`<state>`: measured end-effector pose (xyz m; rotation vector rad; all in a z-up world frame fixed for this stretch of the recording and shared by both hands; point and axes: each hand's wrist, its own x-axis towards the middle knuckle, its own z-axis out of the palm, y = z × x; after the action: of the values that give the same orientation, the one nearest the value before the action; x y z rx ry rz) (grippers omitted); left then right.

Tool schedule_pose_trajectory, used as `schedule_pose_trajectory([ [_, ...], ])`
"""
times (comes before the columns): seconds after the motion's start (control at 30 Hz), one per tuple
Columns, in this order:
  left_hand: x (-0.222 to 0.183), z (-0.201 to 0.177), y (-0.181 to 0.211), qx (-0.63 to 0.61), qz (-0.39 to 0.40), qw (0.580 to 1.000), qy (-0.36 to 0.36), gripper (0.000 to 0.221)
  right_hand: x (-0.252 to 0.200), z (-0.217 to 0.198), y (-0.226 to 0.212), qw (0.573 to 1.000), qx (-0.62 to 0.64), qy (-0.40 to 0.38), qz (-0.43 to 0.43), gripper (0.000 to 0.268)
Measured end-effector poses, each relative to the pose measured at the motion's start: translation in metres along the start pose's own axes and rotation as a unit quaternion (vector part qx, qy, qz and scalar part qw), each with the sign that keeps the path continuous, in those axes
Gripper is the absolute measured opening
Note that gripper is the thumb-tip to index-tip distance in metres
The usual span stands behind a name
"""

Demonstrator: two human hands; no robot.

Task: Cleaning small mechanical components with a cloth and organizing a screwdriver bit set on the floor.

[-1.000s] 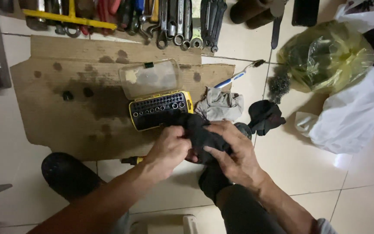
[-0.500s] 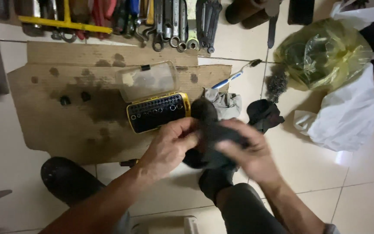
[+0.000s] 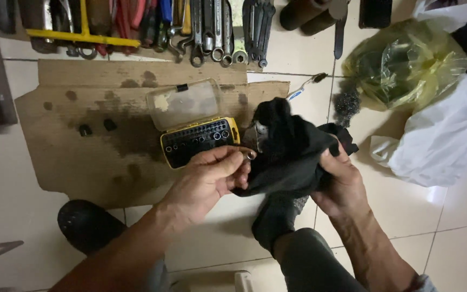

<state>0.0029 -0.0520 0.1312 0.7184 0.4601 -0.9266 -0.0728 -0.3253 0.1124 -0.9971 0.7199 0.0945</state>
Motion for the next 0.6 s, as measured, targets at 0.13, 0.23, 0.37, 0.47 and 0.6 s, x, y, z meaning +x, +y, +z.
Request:
schedule_pose_trajectory([
  [0.13,0.005,-0.002,-0.007,-0.046,-0.046,0.998,0.012,0.021,-0.015,0.012,0.003,0.999,0.001,-0.038,0.012,0.033],
  [0.23,0.001,0.012,-0.006,-0.017,-0.060,0.998,0.024,0.024,-0.028,0.056,-0.004,0.996,-0.037,-0.080,0.012,0.030],
  [0.37,-0.004,0.023,-0.004,0.045,-0.080,0.994,0.059,0.028,-0.034,0.090,-0.029,0.940,-0.306,-0.135,-0.063,0.033],
  [0.47,0.004,0.012,-0.023,0.063,-0.078,0.989,0.111,0.023,-0.039,0.107,-0.032,0.869,-0.457,-0.152,-0.114,0.067],
  [0.6,-0.007,0.021,-0.009,0.101,-0.090,0.985,0.105,0.024,-0.035,0.104,-0.026,0.861,-0.457,-0.177,-0.133,0.046],
])
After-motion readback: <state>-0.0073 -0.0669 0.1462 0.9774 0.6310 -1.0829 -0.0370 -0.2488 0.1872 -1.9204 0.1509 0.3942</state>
